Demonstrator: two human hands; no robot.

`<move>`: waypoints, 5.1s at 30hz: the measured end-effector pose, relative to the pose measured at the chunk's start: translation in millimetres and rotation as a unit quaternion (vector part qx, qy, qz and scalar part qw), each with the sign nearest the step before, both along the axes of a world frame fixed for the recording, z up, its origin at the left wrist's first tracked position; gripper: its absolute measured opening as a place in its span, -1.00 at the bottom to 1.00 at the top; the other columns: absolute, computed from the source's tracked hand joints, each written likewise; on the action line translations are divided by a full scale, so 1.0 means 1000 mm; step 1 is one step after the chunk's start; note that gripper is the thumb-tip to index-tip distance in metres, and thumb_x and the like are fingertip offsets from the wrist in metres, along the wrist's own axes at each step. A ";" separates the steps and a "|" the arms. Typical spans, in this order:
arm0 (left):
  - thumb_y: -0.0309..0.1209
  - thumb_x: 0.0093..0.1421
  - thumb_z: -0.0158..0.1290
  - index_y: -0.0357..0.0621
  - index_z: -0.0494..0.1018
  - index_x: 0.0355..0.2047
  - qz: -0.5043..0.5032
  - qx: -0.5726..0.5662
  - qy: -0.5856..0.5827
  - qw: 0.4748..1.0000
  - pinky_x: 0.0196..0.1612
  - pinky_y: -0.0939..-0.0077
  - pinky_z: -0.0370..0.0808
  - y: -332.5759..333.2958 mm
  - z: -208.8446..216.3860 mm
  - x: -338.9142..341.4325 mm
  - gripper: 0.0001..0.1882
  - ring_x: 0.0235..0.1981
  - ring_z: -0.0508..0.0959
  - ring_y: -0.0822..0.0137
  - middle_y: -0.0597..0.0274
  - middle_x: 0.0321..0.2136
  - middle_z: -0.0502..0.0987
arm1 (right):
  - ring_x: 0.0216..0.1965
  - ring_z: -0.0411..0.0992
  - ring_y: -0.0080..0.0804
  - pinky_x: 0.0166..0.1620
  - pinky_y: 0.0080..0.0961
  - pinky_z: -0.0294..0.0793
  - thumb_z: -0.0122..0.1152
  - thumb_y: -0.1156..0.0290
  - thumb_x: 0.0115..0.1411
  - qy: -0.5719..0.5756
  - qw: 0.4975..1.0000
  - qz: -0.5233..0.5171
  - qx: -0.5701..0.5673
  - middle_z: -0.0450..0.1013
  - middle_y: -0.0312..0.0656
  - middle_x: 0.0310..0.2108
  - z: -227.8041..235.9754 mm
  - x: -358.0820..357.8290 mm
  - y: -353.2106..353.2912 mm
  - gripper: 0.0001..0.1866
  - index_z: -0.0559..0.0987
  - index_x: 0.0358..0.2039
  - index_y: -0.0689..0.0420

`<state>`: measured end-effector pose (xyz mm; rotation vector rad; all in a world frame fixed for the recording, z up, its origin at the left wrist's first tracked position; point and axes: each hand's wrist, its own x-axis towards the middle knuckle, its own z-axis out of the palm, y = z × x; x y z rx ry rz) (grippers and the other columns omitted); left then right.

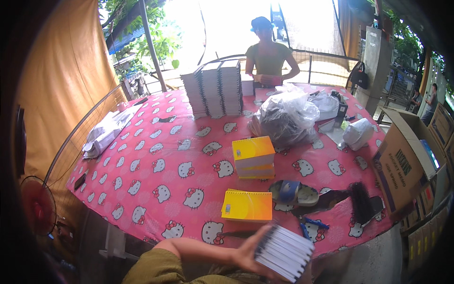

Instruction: The person threads wire coils through the punched edges of small yellow notebooks and uses a blue hand tool to crimp the ends of the wires.

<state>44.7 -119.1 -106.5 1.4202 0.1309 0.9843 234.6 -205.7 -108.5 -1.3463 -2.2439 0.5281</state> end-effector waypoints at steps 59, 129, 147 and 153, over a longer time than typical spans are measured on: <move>-0.54 0.09 0.16 -0.18 0.61 -0.34 0.379 0.209 0.366 0.824 -0.25 0.40 0.50 0.110 0.060 -0.032 -0.89 -0.33 0.61 0.25 0.14 -0.45 0.60 | -0.43 0.45 -0.54 -0.37 -0.61 0.43 0.33 0.61 0.00 0.261 0.962 -0.077 0.015 0.50 -0.23 -0.38 0.047 0.005 0.164 -0.79 0.63 -0.28 0.19; -0.37 -0.09 0.31 0.06 0.60 -0.41 0.548 0.290 0.306 0.722 -0.08 0.27 0.18 0.048 0.039 -0.017 -0.81 -0.33 0.46 0.33 0.44 -0.45 0.56 | -0.33 0.45 -0.18 -0.34 -0.34 0.45 0.21 0.57 -0.04 0.061 0.967 -0.039 0.244 0.42 -0.12 -0.40 0.066 -0.039 0.131 -0.86 0.51 -0.40 0.15; -0.22 -0.13 0.35 -0.02 0.53 -0.42 0.526 0.289 0.324 0.732 0.00 0.19 0.18 0.063 0.046 -0.021 -0.70 -0.21 0.47 0.26 0.33 -0.43 0.54 | -0.14 0.49 -0.04 -0.14 -0.20 0.53 0.42 0.18 -0.11 -0.278 0.957 -0.079 -0.003 0.47 0.01 -0.15 -0.021 0.086 0.206 -0.43 0.41 -0.14 0.17; -0.35 -0.26 0.39 -0.07 0.51 -0.49 0.535 0.285 0.312 0.732 0.00 0.23 0.24 0.064 0.044 -0.020 -0.68 -0.27 0.50 0.22 0.29 -0.49 0.53 | -0.31 0.48 -0.42 -0.21 -0.37 0.48 0.36 0.36 -0.01 0.276 0.961 0.017 0.024 0.53 -0.11 -0.34 -0.001 0.082 0.217 -0.61 0.46 -0.19 0.21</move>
